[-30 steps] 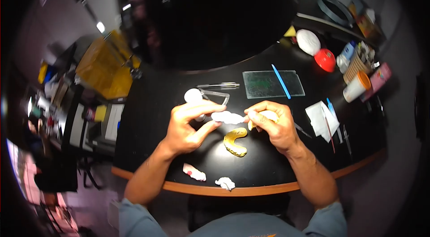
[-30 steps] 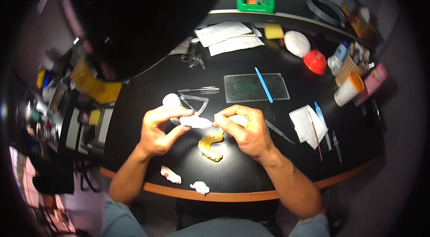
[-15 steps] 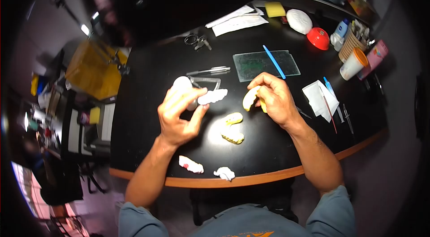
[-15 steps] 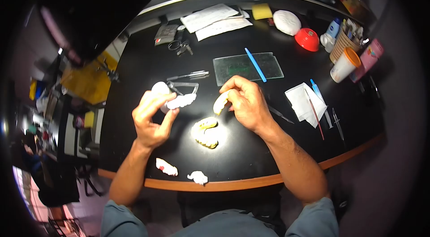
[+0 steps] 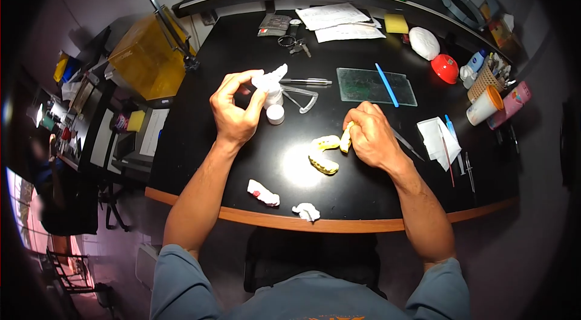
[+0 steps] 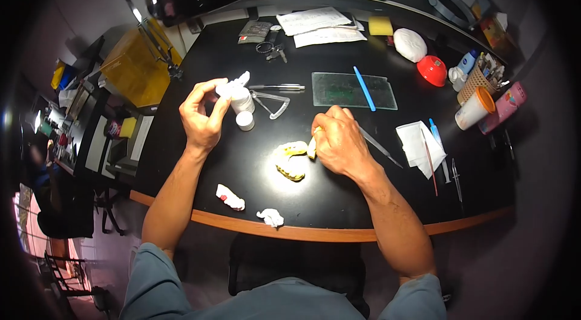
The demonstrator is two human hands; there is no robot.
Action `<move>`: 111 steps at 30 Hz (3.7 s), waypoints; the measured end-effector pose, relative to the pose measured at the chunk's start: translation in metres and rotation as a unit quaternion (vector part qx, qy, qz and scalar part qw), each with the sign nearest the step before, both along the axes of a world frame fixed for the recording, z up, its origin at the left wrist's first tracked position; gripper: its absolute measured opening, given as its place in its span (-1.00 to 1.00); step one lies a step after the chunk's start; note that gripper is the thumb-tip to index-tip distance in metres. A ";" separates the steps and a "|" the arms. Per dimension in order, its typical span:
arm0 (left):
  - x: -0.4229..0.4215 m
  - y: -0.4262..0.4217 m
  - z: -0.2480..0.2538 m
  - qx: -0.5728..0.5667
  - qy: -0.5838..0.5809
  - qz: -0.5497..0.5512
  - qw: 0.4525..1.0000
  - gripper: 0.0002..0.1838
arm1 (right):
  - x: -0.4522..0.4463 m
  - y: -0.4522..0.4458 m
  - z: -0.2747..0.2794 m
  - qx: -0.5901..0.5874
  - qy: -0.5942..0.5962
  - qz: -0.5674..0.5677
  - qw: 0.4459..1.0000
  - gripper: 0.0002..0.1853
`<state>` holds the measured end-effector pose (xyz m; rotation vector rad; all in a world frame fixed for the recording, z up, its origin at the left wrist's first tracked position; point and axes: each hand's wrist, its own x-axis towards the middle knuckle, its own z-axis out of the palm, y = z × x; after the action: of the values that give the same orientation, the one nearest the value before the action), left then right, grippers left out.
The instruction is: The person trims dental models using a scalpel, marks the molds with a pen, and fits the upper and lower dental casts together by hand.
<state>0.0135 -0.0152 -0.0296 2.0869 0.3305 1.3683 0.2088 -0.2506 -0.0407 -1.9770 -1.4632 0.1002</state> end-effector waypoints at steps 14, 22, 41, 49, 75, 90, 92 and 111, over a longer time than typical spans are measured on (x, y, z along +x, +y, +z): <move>-0.004 -0.021 0.001 0.257 0.025 0.077 0.963 -0.70 | -0.028 -0.005 -0.001 0.048 -0.086 -0.049 0.994 -0.98; 0.003 -0.024 0.002 0.081 0.015 -0.014 0.997 -0.72 | -0.004 -0.014 0.015 0.038 -0.158 -0.152 0.975 -0.89; 0.003 -0.032 0.007 0.078 0.017 -0.081 0.994 -0.68 | 0.039 -0.056 0.033 -0.195 -0.034 -0.209 0.958 -0.85; 0.023 -0.035 0.003 -0.134 0.016 -0.168 0.977 -0.65 | 0.005 -0.019 0.058 0.295 0.165 -0.116 0.934 -0.78; 0.012 -0.039 0.004 0.093 0.059 -0.216 0.970 -0.68 | -0.044 0.009 0.013 0.339 0.200 0.006 0.919 -0.87; 0.009 -0.039 0.005 0.174 0.015 -0.207 0.963 -0.65 | -0.030 -0.001 0.028 0.239 0.044 0.001 0.970 -0.49; 0.010 -0.041 0.004 0.168 -0.002 -0.213 0.962 -0.68 | -0.019 0.000 0.035 0.229 -0.110 0.011 0.967 -0.51; 0.009 -0.044 0.003 0.194 -0.006 -0.219 0.956 -0.70 | 0.154 0.211 0.020 -0.182 -0.310 -0.141 0.922 -0.63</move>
<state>0.0227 -0.0591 -0.0267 2.2766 -0.4239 1.2406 0.3625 -0.0393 -0.0208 -2.6688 -1.5891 -0.4514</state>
